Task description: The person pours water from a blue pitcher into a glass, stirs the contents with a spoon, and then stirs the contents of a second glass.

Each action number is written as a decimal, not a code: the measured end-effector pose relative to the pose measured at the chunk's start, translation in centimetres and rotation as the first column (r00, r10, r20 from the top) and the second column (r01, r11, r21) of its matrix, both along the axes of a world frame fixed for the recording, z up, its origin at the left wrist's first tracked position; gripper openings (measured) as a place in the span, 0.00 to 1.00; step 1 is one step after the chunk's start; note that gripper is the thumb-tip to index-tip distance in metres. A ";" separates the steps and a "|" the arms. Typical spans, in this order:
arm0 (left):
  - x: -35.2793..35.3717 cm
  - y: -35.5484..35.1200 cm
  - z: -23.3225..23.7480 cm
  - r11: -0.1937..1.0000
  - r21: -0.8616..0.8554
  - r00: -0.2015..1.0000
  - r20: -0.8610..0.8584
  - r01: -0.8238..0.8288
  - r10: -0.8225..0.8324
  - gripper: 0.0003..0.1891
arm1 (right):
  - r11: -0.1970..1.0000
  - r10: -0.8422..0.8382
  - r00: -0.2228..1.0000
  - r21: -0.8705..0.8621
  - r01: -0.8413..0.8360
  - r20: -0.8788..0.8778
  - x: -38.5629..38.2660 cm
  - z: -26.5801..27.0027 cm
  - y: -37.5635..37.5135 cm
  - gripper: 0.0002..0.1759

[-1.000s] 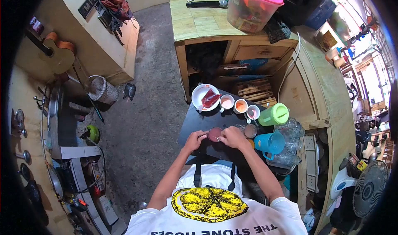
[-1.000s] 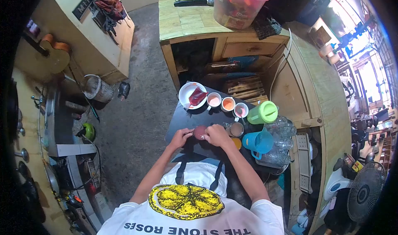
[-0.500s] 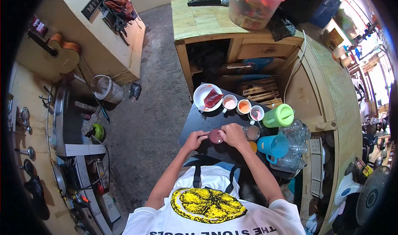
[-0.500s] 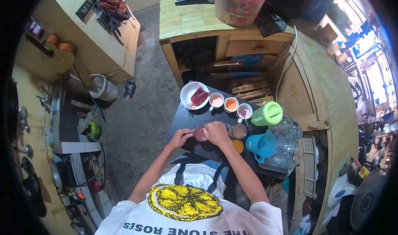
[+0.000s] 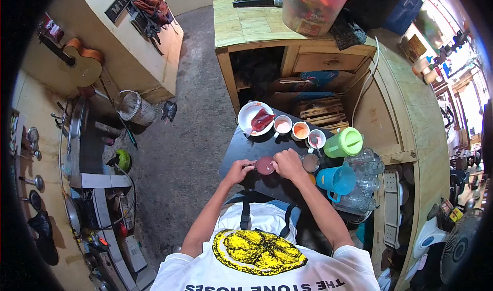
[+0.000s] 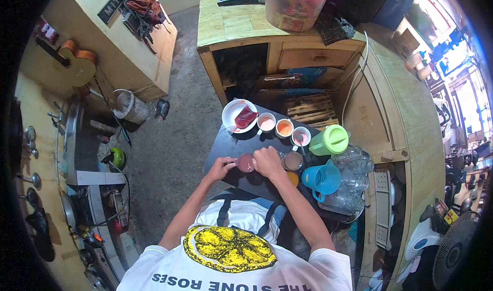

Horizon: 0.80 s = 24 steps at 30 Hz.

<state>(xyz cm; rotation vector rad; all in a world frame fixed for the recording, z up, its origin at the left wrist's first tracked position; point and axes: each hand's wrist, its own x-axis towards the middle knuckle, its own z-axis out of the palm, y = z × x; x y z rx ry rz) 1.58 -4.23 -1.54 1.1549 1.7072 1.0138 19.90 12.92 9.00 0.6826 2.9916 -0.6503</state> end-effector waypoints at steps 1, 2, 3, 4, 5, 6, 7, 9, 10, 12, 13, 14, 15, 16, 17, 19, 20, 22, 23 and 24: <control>0.2 -0.1 0.1 1.000 0.008 1.000 -0.001 -0.010 0.010 0.16 | 0.997 0.019 1.000 -0.070 -0.020 -0.011 0.2 0.2 0.0 0.12; 0.3 -0.1 0.2 1.000 0.017 1.000 -0.002 -0.021 0.021 0.16 | 0.989 0.039 0.999 -0.139 -0.042 -0.025 0.4 0.4 -0.1 0.12; 0.3 -0.1 0.4 1.000 0.014 1.000 -0.012 -0.023 0.023 0.16 | 0.976 0.061 0.997 -0.206 -0.068 -0.041 0.3 0.6 -0.1 0.13; 0.4 -0.1 0.5 1.000 0.009 0.999 -0.021 -0.026 0.026 0.16 | 0.983 0.030 0.996 -0.176 -0.043 -0.078 0.2 0.5 -0.1 0.13; 0.5 -0.2 0.7 1.000 0.003 0.999 -0.030 -0.030 0.030 0.16 | 0.989 0.001 0.993 -0.148 -0.018 -0.116 0.1 0.1 -0.2 0.13; 0.5 -0.2 0.7 1.000 -0.001 0.999 -0.030 -0.028 0.028 0.16 | 0.993 -0.027 0.987 -0.121 0.008 -0.156 0.0 -0.3 -0.2 0.13; 0.6 -0.2 0.7 1.000 -0.005 0.999 -0.030 -0.028 0.028 0.16 | 0.997 -0.024 0.990 -0.078 0.013 -0.139 -0.1 -0.6 0.0 0.13; 0.6 -0.3 0.4 0.999 -0.008 0.999 -0.040 -0.031 0.031 0.16 | 1.000 -0.021 0.994 0.008 0.022 -0.106 -0.1 -0.9 0.5 0.12; 0.6 -0.3 0.2 0.999 -0.006 0.998 -0.047 -0.032 0.031 0.16 | 1.000 -0.005 0.999 0.008 0.006 -0.046 0.0 -0.9 0.7 0.12; 0.7 -0.6 0.1 0.999 -0.020 0.997 -0.061 -0.041 0.040 0.16 | 0.996 0.061 0.998 -0.059 -0.060 0.010 -0.1 -0.8 0.7 0.12; 0.8 -0.6 0.2 0.998 -0.033 0.997 -0.067 -0.050 0.048 0.16 | 0.992 0.094 0.995 -0.091 -0.090 0.038 -0.1 -0.6 0.8 0.12; 0.9 -0.4 0.3 0.997 -0.043 0.996 -0.072 -0.057 0.054 0.16 | 0.985 0.108 0.994 -0.135 -0.105 0.015 -0.5 -0.5 0.9 0.12; 1.1 -0.4 0.4 0.998 -0.030 0.995 -0.077 -0.060 0.057 0.16 | 0.976 0.118 0.993 -0.182 -0.117 -0.004 -0.9 0.4 0.5 0.12; 1.2 -0.5 0.4 0.998 -0.018 0.995 -0.082 -0.063 0.061 0.16 | 0.965 0.128 0.992 -0.230 -0.130 -0.023 -1.1 0.9 0.3 0.12; 1.1 -0.4 0.6 0.998 -0.005 0.994 -0.091 -0.068 0.067 0.16 | 0.978 0.120 0.990 -0.164 -0.130 -0.067 -1.2 0.6 0.4 0.13; 0.9 -0.2 0.5 0.997 -0.036 0.996 -0.069 -0.065 0.063 0.16 | 0.992 0.117 0.980 -0.037 -0.124 -0.161 -1.6 -0.4 0.5 0.13; 1.0 -0.4 0.4 0.996 -0.054 0.996 -0.059 -0.066 0.062 0.16 | 0.992 0.119 0.986 -0.019 -0.122 -0.119 -1.6 -0.8 0.4 0.13; 1.1 -0.5 0.5 0.997 -0.039 0.994 -0.081 -0.072 0.069 0.16 | 0.993 0.116 0.993 0.024 -0.115 -0.036 -1.6 -0.9 0.5 0.13; 1.1 -0.5 0.6 0.997 -0.029 0.993 -0.090 -0.072 0.069 0.16 | 0.991 0.125 0.992 -0.046 -0.126 -0.033 -1.6 -0.9 0.6 0.13; 1.1 -0.4 0.5 0.997 -0.023 0.994 -0.083 -0.078 0.076 0.16 | 0.984 0.133 0.991 -0.114 -0.136 -0.030 -1.6 -0.5 0.8 0.13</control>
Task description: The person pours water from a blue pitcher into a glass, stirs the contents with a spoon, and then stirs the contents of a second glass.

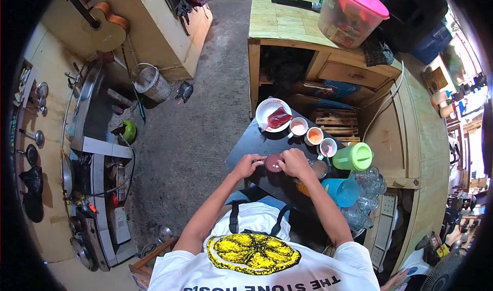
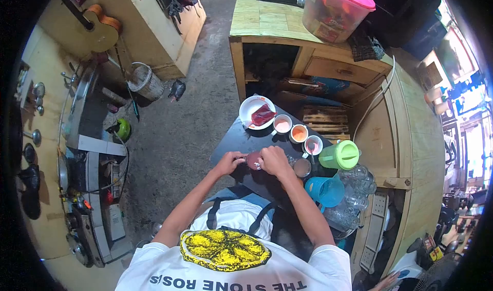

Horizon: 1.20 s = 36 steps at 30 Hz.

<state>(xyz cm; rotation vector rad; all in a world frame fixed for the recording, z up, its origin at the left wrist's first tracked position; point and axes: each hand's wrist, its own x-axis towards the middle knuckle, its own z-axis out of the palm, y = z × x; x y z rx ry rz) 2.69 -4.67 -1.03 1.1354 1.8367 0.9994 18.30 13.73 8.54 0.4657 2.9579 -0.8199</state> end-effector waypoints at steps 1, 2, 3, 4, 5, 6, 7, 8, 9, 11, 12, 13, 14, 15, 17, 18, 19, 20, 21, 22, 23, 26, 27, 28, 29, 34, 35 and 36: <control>0.1 -0.1 -0.1 1.000 0.004 1.000 0.009 -0.005 0.005 0.16 | 0.998 0.011 1.000 -0.069 -0.010 0.014 0.0 0.2 0.0 0.13; 0.1 -0.2 -0.2 1.000 0.008 1.000 0.017 -0.009 0.009 0.16 | 0.999 -0.024 0.999 -0.035 0.023 -0.026 0.0 0.1 0.0 0.13; 0.2 -0.2 0.0 1.000 0.007 1.000 0.019 -0.006 0.005 0.16 | 0.998 -0.059 0.996 -0.003 0.059 -0.068 -0.2 0.0 0.0 0.13; 0.2 -0.2 0.3 1.000 0.007 1.000 0.018 -0.003 0.003 0.16 | 0.995 -0.090 0.989 0.028 0.094 -0.114 -0.4 -0.1 0.0 0.13; 0.1 -0.2 0.5 1.000 0.007 1.000 0.018 -0.001 0.001 0.16 | 0.995 -0.070 0.995 0.059 0.075 -0.075 -0.5 -0.2 0.0 0.13; 0.2 -0.4 0.2 1.000 0.023 1.000 0.013 -0.012 0.011 0.16 | 0.994 -0.054 0.998 0.089 0.057 -0.032 -0.3 0.2 0.1 0.13; 0.2 -0.4 -0.2 0.999 0.041 1.000 0.008 -0.019 0.019 0.16 | 0.992 -0.042 0.999 0.120 0.040 0.011 -0.2 0.4 0.2 0.13; 0.2 -0.4 -0.6 0.998 0.060 1.000 0.004 -0.023 0.023 0.16 | 0.998 0.001 1.000 0.057 -0.002 0.008 0.0 0.4 0.2 0.12; 0.3 -0.3 -0.6 0.997 0.074 1.000 -0.010 -0.017 0.018 0.16 | 0.999 0.042 0.999 -0.005 -0.042 0.002 0.0 0.4 0.2 0.12; 0.2 -0.3 -0.7 0.995 0.100 0.999 -0.042 -0.012 0.016 0.16 | 0.998 0.047 0.997 -0.035 -0.050 -0.064 0.1 0.3 0.1 0.12; 0.2 -0.3 -0.5 0.996 0.087 1.000 -0.013 -0.017 0.018 0.16 | 1.000 0.014 0.992 -0.007 -0.015 -0.124 -0.1 0.5 -0.1 0.12; 0.2 -0.3 -0.4 0.997 0.074 1.000 0.015 -0.025 0.024 0.16 | 1.000 -0.014 0.983 0.021 0.018 -0.184 -0.3 0.8 -0.2 0.11; 0.3 -0.3 -0.2 0.998 0.060 0.998 0.046 -0.033 0.030 0.16 | 0.998 0.003 0.987 0.054 0.006 -0.159 -0.4 1.0 -0.3 0.11; 0.3 -0.5 -0.4 0.998 0.061 0.999 0.035 -0.034 0.032 0.16 | 0.996 0.016 0.991 0.088 -0.005 -0.130 -0.4 1.4 -0.2 0.11; 0.2 -0.3 -0.8 0.997 0.072 1.000 0.013 -0.029 0.028 0.16 | 0.996 0.042 0.997 0.084 -0.036 -0.070 -0.2 1.5 0.1 0.11; 0.1 -0.2 -0.6 0.998 0.061 1.000 0.019 -0.024 0.023 0.16 | 0.998 0.057 0.998 0.040 -0.056 -0.040 0.1 1.1 0.0 0.11; 0.1 -0.2 -0.3 0.999 0.049 1.000 0.024 -0.019 0.018 0.16 | 0.997 0.075 0.997 -0.006 -0.075 -0.012 0.2 0.8 -0.1 0.11; 0.1 -0.3 0.0 0.999 0.035 0.999 0.029 -0.016 0.015 0.16 | 0.996 0.074 0.996 -0.038 -0.076 -0.045 0.2 0.4 0.0 0.11; 0.0 -0.3 -0.2 0.999 0.041 0.999 0.033 -0.017 0.016 0.16 | 1.000 0.024 0.996 -0.019 -0.025 -0.084 0.1 0.6 -0.1 0.11; 0.0 -0.3 -0.5 0.999 0.048 0.999 0.036 -0.019 0.017 0.16 | 1.000 -0.026 0.992 -0.002 0.026 -0.123 0.0 0.8 -0.2 0.11; 0.0 -0.3 -0.8 0.998 0.053 0.999 0.042 -0.021 0.019 0.16 | 0.997 -0.073 0.984 0.012 0.076 -0.162 0.0 0.9 -0.3 0.12; -0.1 -0.3 0.0 0.999 0.035 1.000 0.013 -0.012 0.011 0.16 | 0.993 -0.044 0.997 0.105 0.049 -0.057 0.2 0.7 0.1 0.12; -0.2 -0.2 0.0 0.999 0.034 1.000 0.015 -0.010 0.010 0.16 | 0.998 -0.031 0.999 0.052 0.033 -0.039 0.4 0.7 0.0 0.12; -0.1 -0.3 -0.1 0.999 0.031 1.000 0.017 -0.009 0.009 0.16 | 1.000 -0.018 1.000 -0.002 0.018 -0.022 0.6 0.8 -0.2 0.12; -0.1 -0.3 -0.1 1.000 0.028 1.000 0.020 -0.009 0.008 0.16 | 0.998 -0.003 1.000 -0.058 0.003 -0.004 0.7 0.8 -0.3 0.12; -0.6 -0.1 0.0 1.000 0.015 0.999 0.025 0.022 -0.023 0.16 | 0.998 -0.013 0.983 0.064 0.025 -0.184 0.4 1.1 -0.8 0.12; -0.6 -0.2 0.1 0.999 0.009 0.999 0.019 0.031 -0.031 0.17 | 0.994 0.002 0.989 0.108 0.014 -0.147 0.5 1.1 -0.7 0.12; -0.6 -0.2 0.2 0.999 -0.004 0.999 0.019 0.032 -0.031 0.17 | 0.988 0.015 0.994 0.153 0.002 -0.110 0.5 1.2 -0.7 0.13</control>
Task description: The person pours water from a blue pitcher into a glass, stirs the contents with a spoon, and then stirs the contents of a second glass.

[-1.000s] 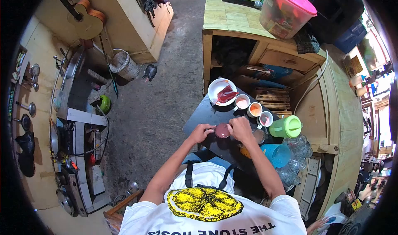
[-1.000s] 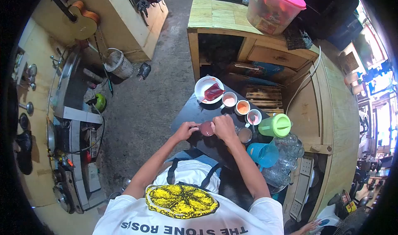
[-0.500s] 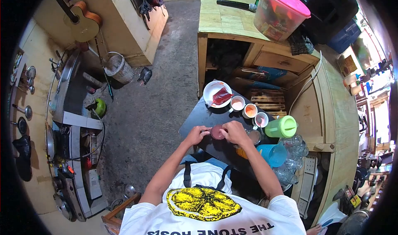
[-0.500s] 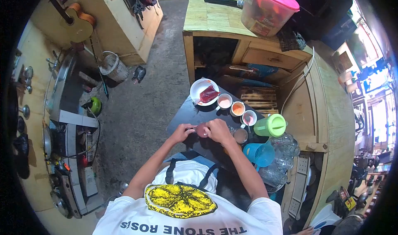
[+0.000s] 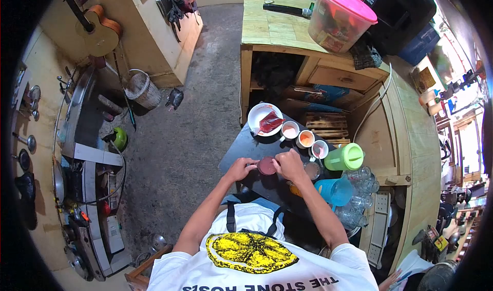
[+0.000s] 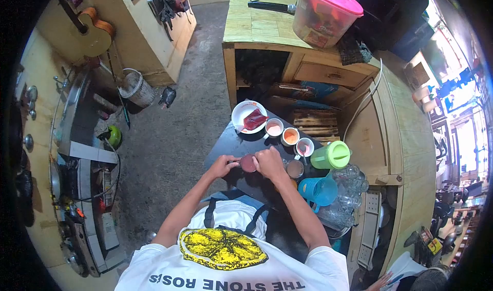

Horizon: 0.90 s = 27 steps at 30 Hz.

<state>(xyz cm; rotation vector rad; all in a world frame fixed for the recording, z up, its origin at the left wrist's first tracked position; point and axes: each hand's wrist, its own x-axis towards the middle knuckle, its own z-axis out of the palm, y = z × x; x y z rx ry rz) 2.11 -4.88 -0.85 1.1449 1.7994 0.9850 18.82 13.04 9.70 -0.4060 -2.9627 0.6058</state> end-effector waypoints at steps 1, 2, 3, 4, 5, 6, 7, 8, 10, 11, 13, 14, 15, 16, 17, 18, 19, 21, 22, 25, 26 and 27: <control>0.0 0.1 0.1 1.000 -0.012 1.000 -0.001 0.001 -0.001 0.17 | 0.999 0.016 0.999 -0.033 -0.015 0.036 0.1 -0.1 0.0 0.13; -0.1 0.1 0.2 1.000 -0.024 1.000 -0.002 0.000 -0.001 0.17 | 0.997 0.034 0.997 -0.067 -0.029 0.070 0.3 -0.4 -0.1 0.14; -0.1 0.1 0.2 1.000 -0.014 1.000 -0.009 0.002 -0.002 0.17 | 0.994 0.054 0.993 -0.102 -0.044 0.104 0.3 -0.5 -0.2 0.14; -0.1 0.1 0.3 1.000 -0.004 1.000 -0.014 0.003 -0.003 0.17 | 0.993 0.043 0.998 -0.113 -0.037 0.047 0.2 -0.7 -0.2 0.14; -0.1 0.1 0.4 1.000 0.005 1.000 -0.020 0.004 -0.004 0.17 | 0.992 0.030 1.000 -0.125 -0.031 -0.010 0.1 -0.9 -0.2 0.14; -0.1 0.0 0.6 1.000 -0.013 1.000 -0.010 0.003 -0.003 0.17 | 0.990 0.015 0.998 -0.138 -0.025 -0.067 0.0 -0.8 -0.3 0.14; 0.0 0.1 0.7 1.000 -0.031 1.000 -0.001 -0.001 0.001 0.17 | 0.994 -0.010 0.998 -0.108 0.002 -0.067 0.0 -0.7 -0.3 0.14; -0.1 0.1 0.9 0.999 -0.049 1.000 0.008 -0.007 0.007 0.17 | 0.997 -0.032 0.997 -0.079 0.027 -0.069 -0.1 -0.5 -0.1 0.14; -0.2 0.0 -0.3 1.000 -0.012 0.999 0.036 -0.010 0.011 0.17 | 0.997 -0.044 0.999 -0.069 0.044 -0.011 0.2 -0.8 0.1 0.13; -0.2 0.0 -0.9 1.000 0.009 0.999 0.049 -0.011 0.011 0.17 | 0.996 -0.033 0.998 -0.085 0.037 0.046 0.4 -1.4 0.3 0.13; -0.3 0.0 -0.7 1.000 0.011 1.000 0.024 -0.004 0.003 0.16 | 0.989 -0.019 0.996 -0.144 0.031 0.084 0.3 -1.2 0.3 0.13; -0.3 0.0 -0.6 1.000 0.012 1.000 0.011 -0.001 0.001 0.16 | 0.982 -0.015 0.998 -0.186 0.027 0.066 0.2 -1.1 0.3 0.13; -0.2 0.0 -0.4 1.000 -0.001 1.000 0.014 -0.003 0.003 0.16 | 0.973 -0.011 0.999 -0.229 0.022 0.049 0.2 -0.8 0.2 0.13; -0.3 0.0 -0.3 1.000 -0.015 1.000 0.016 -0.004 0.004 0.16 | 0.986 -0.031 0.999 -0.163 0.036 0.036 0.1 -0.6 0.2 0.13; -0.2 0.1 -0.2 1.000 -0.028 1.000 0.018 -0.006 0.007 0.16 | 0.994 -0.049 0.999 -0.095 0.051 0.021 0.0 -0.5 0.2 0.13; -0.3 0.1 -0.1 1.000 -0.027 1.000 0.019 -0.010 0.011 0.16 | 0.997 -0.067 0.998 -0.027 0.067 0.004 0.0 -0.4 0.3 0.13; -0.2 0.0 -0.1 1.000 -0.026 1.000 0.021 -0.013 0.013 0.16 | 0.998 -0.051 0.997 -0.040 0.053 0.050 0.0 -0.5 0.4 0.13; -0.2 0.1 -0.1 1.000 -0.028 1.000 0.021 -0.012 0.012 0.16 | 0.997 -0.022 0.990 -0.067 0.031 0.139 0.1 -0.6 0.6 0.13; -0.2 0.1 -0.1 0.999 -0.031 1.000 0.019 -0.008 0.008 0.16 | 0.993 0.003 0.990 -0.120 0.014 0.139 0.1 -0.5 0.5 0.13; -0.3 0.2 0.2 0.999 -0.043 0.999 0.034 -0.007 0.008 0.16 | 0.983 0.010 0.997 -0.184 0.004 0.075 -0.1 -0.3 0.2 0.13; -0.3 0.2 0.4 0.999 -0.048 0.999 0.044 -0.009 0.011 0.16 | 0.989 -0.031 0.999 -0.143 0.032 0.013 -0.2 -0.3 0.1 0.12; -0.3 0.2 0.5 0.999 -0.046 0.999 0.052 -0.013 0.015 0.16 | 0.993 -0.068 0.996 -0.103 0.063 -0.051 -0.3 -0.3 0.1 0.12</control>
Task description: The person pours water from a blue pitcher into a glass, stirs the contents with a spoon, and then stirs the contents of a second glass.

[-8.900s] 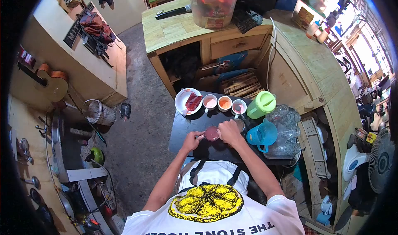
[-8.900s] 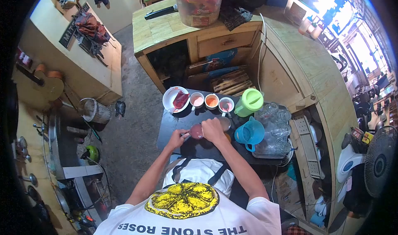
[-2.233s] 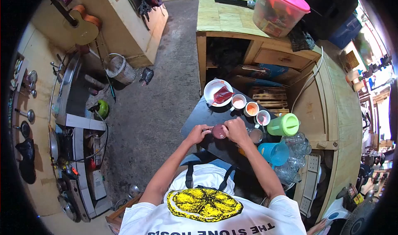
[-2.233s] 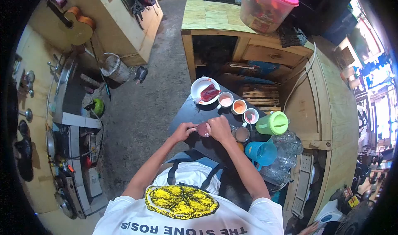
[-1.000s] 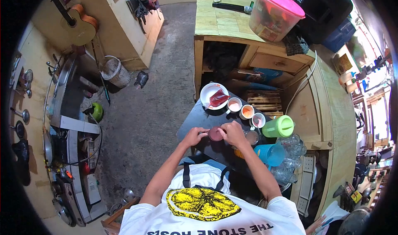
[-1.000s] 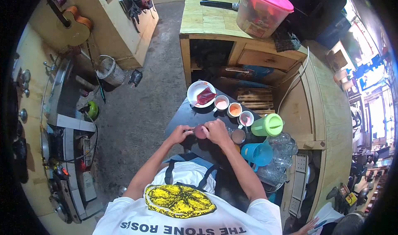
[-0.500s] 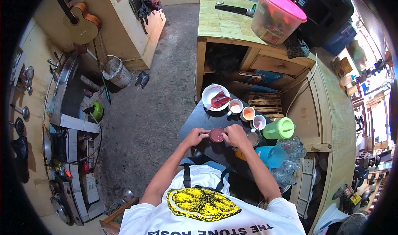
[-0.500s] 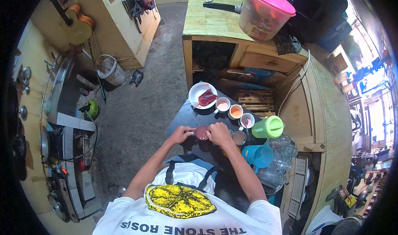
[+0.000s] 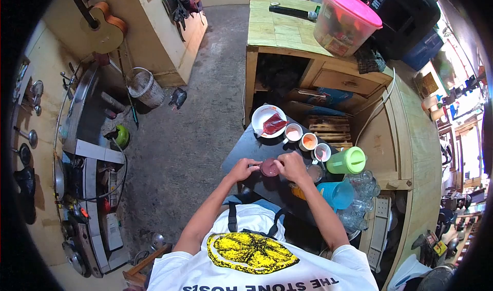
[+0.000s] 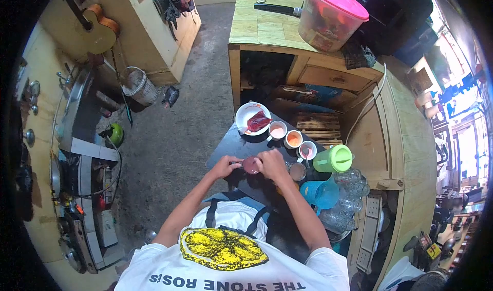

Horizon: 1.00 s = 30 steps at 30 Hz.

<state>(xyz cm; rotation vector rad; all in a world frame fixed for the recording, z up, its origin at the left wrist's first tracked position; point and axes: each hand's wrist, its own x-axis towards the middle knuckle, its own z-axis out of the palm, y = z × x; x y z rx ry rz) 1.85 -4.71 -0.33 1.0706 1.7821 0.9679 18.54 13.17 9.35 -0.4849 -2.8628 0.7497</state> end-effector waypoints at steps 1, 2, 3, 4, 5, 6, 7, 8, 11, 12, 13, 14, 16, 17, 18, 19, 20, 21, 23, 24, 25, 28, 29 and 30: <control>0.0 0.0 0.1 1.000 0.002 1.000 0.006 -0.005 0.005 0.16 | 1.000 -0.004 0.999 0.030 0.003 0.039 -0.1 0.0 0.1 0.12; 0.0 0.0 0.2 1.000 0.004 1.000 0.014 -0.009 0.009 0.16 | 0.998 -0.010 0.997 0.059 0.005 0.079 -0.1 0.1 0.3 0.12; 0.1 0.0 0.2 1.000 0.007 1.000 0.008 -0.008 0.008 0.16 | 0.996 -0.019 0.993 0.090 0.009 0.119 0.0 0.1 0.4 0.12; 0.1 0.0 0.1 1.000 0.010 1.000 0.001 -0.005 0.005 0.16 | 0.999 0.012 0.990 0.035 -0.017 0.138 0.2 0.0 0.3 0.12; 0.0 0.0 0.1 1.000 0.013 1.000 -0.008 -0.003 0.003 0.17 | 0.999 0.043 0.987 -0.020 -0.041 0.154 0.4 -0.2 0.1 0.13; -0.1 0.1 0.2 1.000 0.007 1.000 -0.009 -0.001 0.001 0.17 | 0.995 0.078 0.983 -0.075 -0.066 0.167 0.3 0.2 0.0 0.13; -0.1 0.1 0.2 1.000 0.001 1.000 -0.009 0.000 0.000 0.17 | 0.998 0.055 0.990 -0.040 -0.050 0.133 0.0 0.5 -0.3 0.13; 0.0 0.0 0.3 1.000 -0.007 1.000 -0.007 0.001 -0.001 0.17 | 0.999 0.033 0.994 -0.008 -0.033 0.100 -0.2 0.9 -0.8 0.12; 0.0 0.1 -0.1 1.000 -0.013 1.000 -0.013 -0.004 0.004 0.17 | 0.992 -0.041 0.994 0.121 0.029 0.098 -0.8 1.3 -0.7 0.12; 0.0 0.0 -0.2 1.000 -0.005 1.000 -0.010 -0.003 0.002 0.17 | 0.985 -0.068 0.992 0.168 0.048 0.111 -0.9 1.1 -0.6 0.12; 0.0 0.0 -0.2 1.000 0.003 1.000 -0.007 -0.002 0.002 0.17 | 0.985 -0.055 0.986 0.171 0.028 0.156 -0.8 0.7 -0.5 0.11; 0.0 0.0 -0.3 1.000 0.011 1.000 -0.004 -0.001 0.001 0.17 | 0.985 -0.043 0.978 0.173 0.007 0.202 -0.5 0.2 -0.4 0.11; 0.1 0.0 0.2 1.000 -0.003 1.000 -0.007 -0.006 0.005 0.17 | 0.994 0.004 0.971 0.101 -0.029 0.241 -0.1 -0.1 -0.2 0.11; 0.1 0.0 0.5 1.000 -0.009 1.000 -0.009 -0.008 0.008 0.17 | 0.999 0.038 0.972 0.027 -0.046 0.231 0.1 -0.2 -0.1 0.12; 0.1 0.0 0.3 1.000 -0.006 1.000 -0.014 -0.010 0.009 0.17 | 0.997 0.071 0.973 -0.047 -0.063 0.219 0.1 0.0 -0.2 0.12; 0.1 -0.1 0.2 1.000 -0.003 1.000 -0.016 -0.007 0.007 0.17 | 0.998 0.018 0.981 -0.055 -0.007 0.192 0.1 0.2 -0.3 0.12; 0.1 0.1 0.1 1.000 0.001 1.000 -0.020 -0.005 0.005 0.16 | 0.997 -0.037 0.986 -0.062 0.048 0.164 -0.1 0.4 -0.5 0.12; 0.0 0.2 -0.1 1.000 0.005 1.000 -0.018 -0.003 0.003 0.16 | 0.992 -0.090 0.987 -0.070 0.100 0.135 -0.3 0.6 -0.5 0.12; 0.0 0.0 -0.4 1.000 0.007 1.000 -0.012 -0.008 0.008 0.16 | 0.995 -0.097 0.983 0.037 0.092 0.155 -0.3 0.3 -0.2 0.12; 0.1 -0.2 -0.8 1.000 0.024 1.000 -0.012 -0.007 0.007 0.16 | 0.992 -0.103 0.981 0.091 0.088 0.167 -0.1 0.2 -0.1 0.13; 0.0 -0.1 -1.2 0.999 0.044 1.000 -0.014 -0.004 0.004 0.16 | 0.998 -0.063 0.981 0.042 0.056 0.186 0.1 0.2 0.0 0.13; -0.1 0.1 -1.0 0.999 0.046 1.000 -0.008 0.002 -0.002 0.16 | 0.995 0.001 0.982 -0.101 0.019 0.189 0.3 0.3 0.0 0.13; 0.0 0.0 -0.8 0.999 0.034 1.000 -0.004 0.002 -0.001 0.16 | 0.988 -0.018 0.986 -0.148 0.042 0.163 0.1 0.2 -0.1 0.13; 0.1 -0.1 -0.5 1.000 0.019 1.000 -0.003 0.000 0.000 0.16 | 0.979 -0.037 0.990 -0.193 0.064 0.139 0.1 0.2 -0.2 0.12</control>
